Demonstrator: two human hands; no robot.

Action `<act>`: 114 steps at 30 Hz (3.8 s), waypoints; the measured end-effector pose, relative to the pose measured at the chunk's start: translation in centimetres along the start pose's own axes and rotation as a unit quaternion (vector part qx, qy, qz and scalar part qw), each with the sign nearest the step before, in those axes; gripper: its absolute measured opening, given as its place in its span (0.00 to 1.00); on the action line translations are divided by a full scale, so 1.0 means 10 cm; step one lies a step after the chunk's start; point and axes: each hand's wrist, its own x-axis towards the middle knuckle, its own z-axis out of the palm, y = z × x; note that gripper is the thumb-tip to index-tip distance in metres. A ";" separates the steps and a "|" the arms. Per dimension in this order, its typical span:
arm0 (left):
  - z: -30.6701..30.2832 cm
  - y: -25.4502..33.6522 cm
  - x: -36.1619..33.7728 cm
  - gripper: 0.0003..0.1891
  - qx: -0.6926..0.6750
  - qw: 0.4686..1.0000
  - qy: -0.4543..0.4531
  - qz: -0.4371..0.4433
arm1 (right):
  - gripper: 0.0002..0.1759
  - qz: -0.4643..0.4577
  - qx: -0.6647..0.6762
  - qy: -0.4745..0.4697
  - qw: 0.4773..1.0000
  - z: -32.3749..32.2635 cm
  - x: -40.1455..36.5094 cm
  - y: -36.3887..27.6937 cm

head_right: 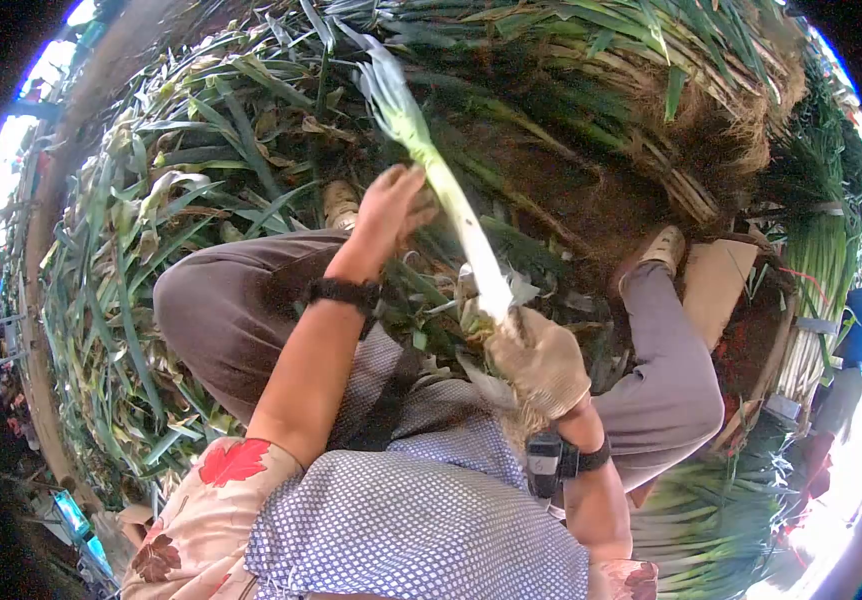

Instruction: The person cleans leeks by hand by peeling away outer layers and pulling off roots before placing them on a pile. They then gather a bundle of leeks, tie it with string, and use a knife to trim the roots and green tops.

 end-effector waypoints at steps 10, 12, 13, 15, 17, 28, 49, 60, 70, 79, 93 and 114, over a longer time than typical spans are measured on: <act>0.08 0.14 -0.30 0.08 0.230 0.946 0.116 0.199 | 0.20 0.049 -0.015 0.032 0.998 0.07 0.05 0.17; 0.18 0.56 -0.80 0.07 0.125 0.980 0.013 0.155 | 0.22 0.059 0.069 0.051 0.995 0.04 0.11 0.34; 0.15 0.69 -1.01 0.07 0.116 0.980 -0.033 0.156 | 0.22 0.056 0.051 0.052 0.996 0.00 0.13 0.35; 0.08 0.93 -1.41 0.09 0.222 0.959 -0.102 0.143 | 0.21 0.051 0.016 0.055 0.997 -0.05 0.18 0.35; 0.00 0.93 -1.65 0.07 0.283 0.910 -0.269 0.138 | 0.20 0.072 0.079 0.040 0.994 -0.04 0.17 0.23; -0.29 1.66 -0.53 0.36 0.141 0.986 -0.054 -0.066 | 0.18 -0.070 0.069 -0.028 0.995 -0.09 -0.28 -0.68; -0.48 2.21 0.26 0.12 -0.305 0.941 -0.100 0.107 | 0.27 -0.213 0.124 -0.255 0.935 0.43 1.00 -1.49; -1.17 2.33 0.61 0.11 -0.340 0.926 -0.133 0.095 | 0.22 -0.033 0.235 -0.237 0.942 0.41 0.68 -0.93; -1.04 2.18 0.65 0.09 -0.271 0.957 -0.042 0.094 | 0.30 0.126 0.386 -0.258 0.876 0.15 0.26 -0.72; -0.89 2.04 0.61 0.08 -0.237 0.966 0.051 0.093 | 0.29 0.125 0.358 -0.227 0.897 0.09 -0.03 -0.73; -1.09 1.83 0.83 0.07 -0.207 0.969 0.117 0.061 | 0.22 0.174 0.310 -0.231 0.906 -0.10 -0.28 -0.53; -1.10 2.40 0.43 0.19 -0.216 0.862 0.252 0.383 | 0.37 -0.347 -0.278 0.169 0.880 0.24 0.83 -0.97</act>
